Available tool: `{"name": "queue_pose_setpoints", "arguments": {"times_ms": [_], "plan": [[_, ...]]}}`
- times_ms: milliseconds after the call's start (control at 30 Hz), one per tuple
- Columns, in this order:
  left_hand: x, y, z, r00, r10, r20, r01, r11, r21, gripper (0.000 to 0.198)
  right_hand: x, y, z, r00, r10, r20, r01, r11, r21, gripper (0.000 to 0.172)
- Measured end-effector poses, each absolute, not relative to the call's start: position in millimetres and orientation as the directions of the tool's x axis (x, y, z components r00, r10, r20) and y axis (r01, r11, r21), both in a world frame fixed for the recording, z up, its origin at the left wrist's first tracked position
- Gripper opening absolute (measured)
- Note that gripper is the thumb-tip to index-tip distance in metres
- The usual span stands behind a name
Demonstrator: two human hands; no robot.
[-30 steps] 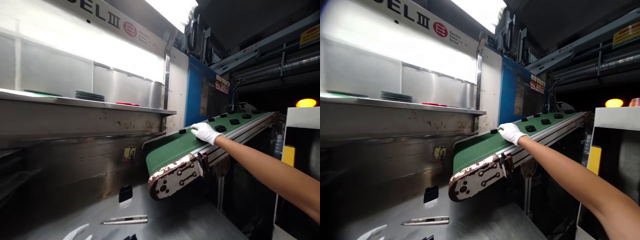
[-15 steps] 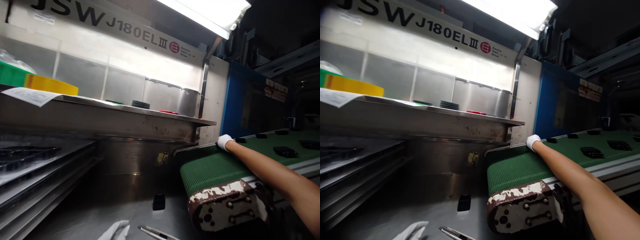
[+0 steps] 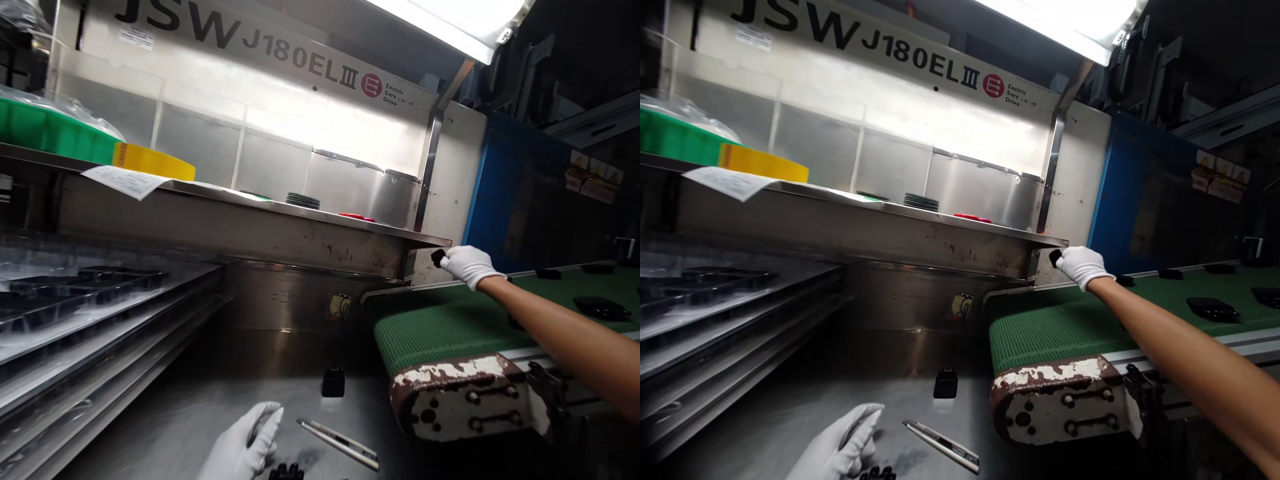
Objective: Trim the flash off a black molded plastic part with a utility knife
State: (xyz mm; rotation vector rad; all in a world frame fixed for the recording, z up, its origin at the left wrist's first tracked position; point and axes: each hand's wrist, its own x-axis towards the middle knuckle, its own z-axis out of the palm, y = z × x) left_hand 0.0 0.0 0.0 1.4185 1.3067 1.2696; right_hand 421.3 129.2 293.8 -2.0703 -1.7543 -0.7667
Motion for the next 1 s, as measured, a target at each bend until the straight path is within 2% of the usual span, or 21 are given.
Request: {"name": "queue_pose_setpoints", "arguments": {"times_ms": [100, 200, 233, 267, 367, 400, 467, 567, 633, 667, 733, 833, 933, 1000], "plan": [[-2, -1, 4, -0.040, 0.980, 0.196, 0.239, -0.181, 0.954, 0.061, 387, 67, 300, -0.042, 0.752, 0.658, 0.999, 0.046, 0.012, 0.040], [-5, -3, 9, -0.009, 0.970, 0.242, 0.382, -0.220, 0.898, 0.057, 346, -15, 281, -0.211, 0.766, 0.608, 0.934, 0.342, -0.107, 0.043], [-5, -5, 12, -0.009, 0.963, 0.269, 0.419, -0.241, 0.875, 0.056, 332, -41, 269, -0.276, 0.781, 0.560, 0.845, 0.475, -0.246, 0.042], [-4, -9, 15, -0.011, 0.951, 0.309, 0.440, -0.273, 0.855, 0.054, 317, -63, 254, -0.337, 0.818, 0.467, 0.779, 0.521, -0.350, 0.037], [5, -29, 28, 0.037, 0.892, 0.451, 0.439, -0.420, 0.794, 0.048, 273, -102, 197, -0.385, 0.890, 0.242, 0.717, 0.454, -0.529, 0.032], [9, -37, 32, 0.084, 0.869, 0.487, 0.417, -0.475, 0.775, 0.047, 260, -104, 176, -0.368, 0.904, 0.217, 0.703, 0.423, -0.572, 0.032], [18, -53, 39, 0.206, 0.803, 0.560, 0.373, -0.593, 0.713, 0.052, 235, -97, 139, -0.277, 0.933, 0.230, 0.710, 0.360, -0.605, 0.030], [27, -63, 38, 0.312, 0.667, 0.677, 0.435, -0.734, 0.522, 0.078, 207, -75, 100, -0.176, 0.952, 0.249, 0.686, 0.300, -0.663, 0.024], [30, -59, 31, 0.297, 0.639, 0.710, 0.577, -0.712, 0.400, 0.088, 196, -63, 86, -0.195, 0.951, 0.239, 0.641, 0.308, -0.703, 0.021], [30, -55, 27, 0.277, 0.660, 0.699, 0.638, -0.670, 0.380, 0.089, 193, -60, 82, -0.207, 0.950, 0.235, 0.616, 0.313, -0.723, 0.021], [30, -49, 21, 0.233, 0.742, 0.629, 0.702, -0.576, 0.419, 0.086, 189, -59, 79, -0.225, 0.946, 0.234, 0.575, 0.323, -0.752, 0.022], [33, -50, 27, 0.219, 0.811, 0.543, 0.689, -0.522, 0.502, 0.079, 192, -63, 78, -0.253, 0.935, 0.249, 0.535, 0.350, -0.769, 0.026], [42, -63, 49, 0.194, 0.855, 0.480, 0.616, -0.487, 0.619, 0.045, 201, -60, 78, -0.332, 0.910, 0.248, 0.488, 0.391, -0.780, 0.031], [48, -72, 66, 0.177, 0.899, 0.401, 0.513, -0.432, 0.742, 0.031, 210, -48, 72, -0.364, 0.894, 0.260, 0.485, 0.420, -0.767, 0.034]]}}
